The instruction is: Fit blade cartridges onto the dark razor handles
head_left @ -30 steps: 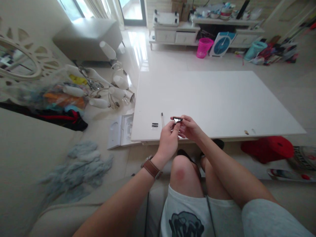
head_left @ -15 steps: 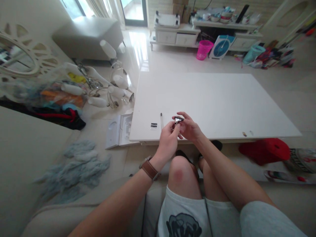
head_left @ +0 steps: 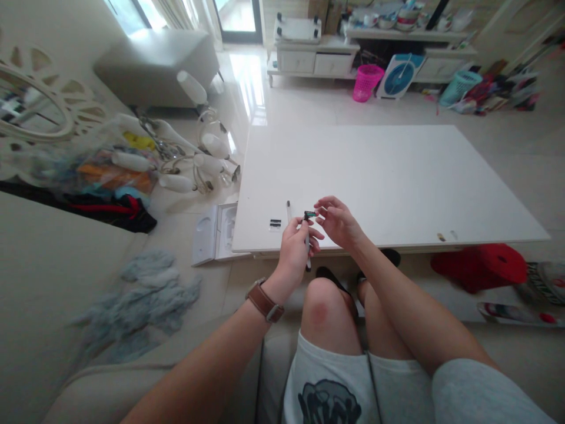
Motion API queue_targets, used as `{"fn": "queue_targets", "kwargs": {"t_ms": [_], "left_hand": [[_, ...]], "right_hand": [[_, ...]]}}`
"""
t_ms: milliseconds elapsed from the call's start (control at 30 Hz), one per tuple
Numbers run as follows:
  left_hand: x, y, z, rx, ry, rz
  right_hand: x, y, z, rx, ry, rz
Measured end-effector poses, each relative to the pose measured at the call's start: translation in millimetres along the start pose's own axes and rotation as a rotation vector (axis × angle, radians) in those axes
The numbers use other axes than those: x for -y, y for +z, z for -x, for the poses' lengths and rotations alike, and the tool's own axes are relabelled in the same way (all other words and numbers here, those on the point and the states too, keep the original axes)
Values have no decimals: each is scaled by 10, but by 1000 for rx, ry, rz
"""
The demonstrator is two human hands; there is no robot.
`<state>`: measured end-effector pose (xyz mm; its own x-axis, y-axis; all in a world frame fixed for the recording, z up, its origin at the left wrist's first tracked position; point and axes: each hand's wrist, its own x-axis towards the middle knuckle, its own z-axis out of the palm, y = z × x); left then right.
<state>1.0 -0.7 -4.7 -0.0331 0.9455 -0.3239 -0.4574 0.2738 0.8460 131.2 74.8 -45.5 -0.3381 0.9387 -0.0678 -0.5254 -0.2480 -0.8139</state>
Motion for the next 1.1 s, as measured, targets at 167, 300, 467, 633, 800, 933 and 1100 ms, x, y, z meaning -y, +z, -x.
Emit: {"fn": "queue_targets", "kwargs": {"t_ms": [167, 300, 467, 633, 800, 933, 1100], "left_hand": [[23, -2, -14, -30, -56, 30], [44, 17, -17, -71, -47, 39], [49, 37, -15, -52, -53, 41], [26, 45, -15, -61, -46, -7], [3, 60, -15, -30, -57, -62], [45, 39, -8, -18, -79, -168], [113, 4, 47, 92, 55, -419]], "right_hand": [[-37, -13, -6, 69, -21, 61], [-91, 12, 12, 111, -25, 137], [-152, 56, 78, 181, 66, 187], [-165, 87, 92, 212, 139, 205], [-150, 89, 48, 108, 101, 220], [-139, 55, -8, -51, 19, 147], [-103, -23, -46, -175, -88, 92]]}}
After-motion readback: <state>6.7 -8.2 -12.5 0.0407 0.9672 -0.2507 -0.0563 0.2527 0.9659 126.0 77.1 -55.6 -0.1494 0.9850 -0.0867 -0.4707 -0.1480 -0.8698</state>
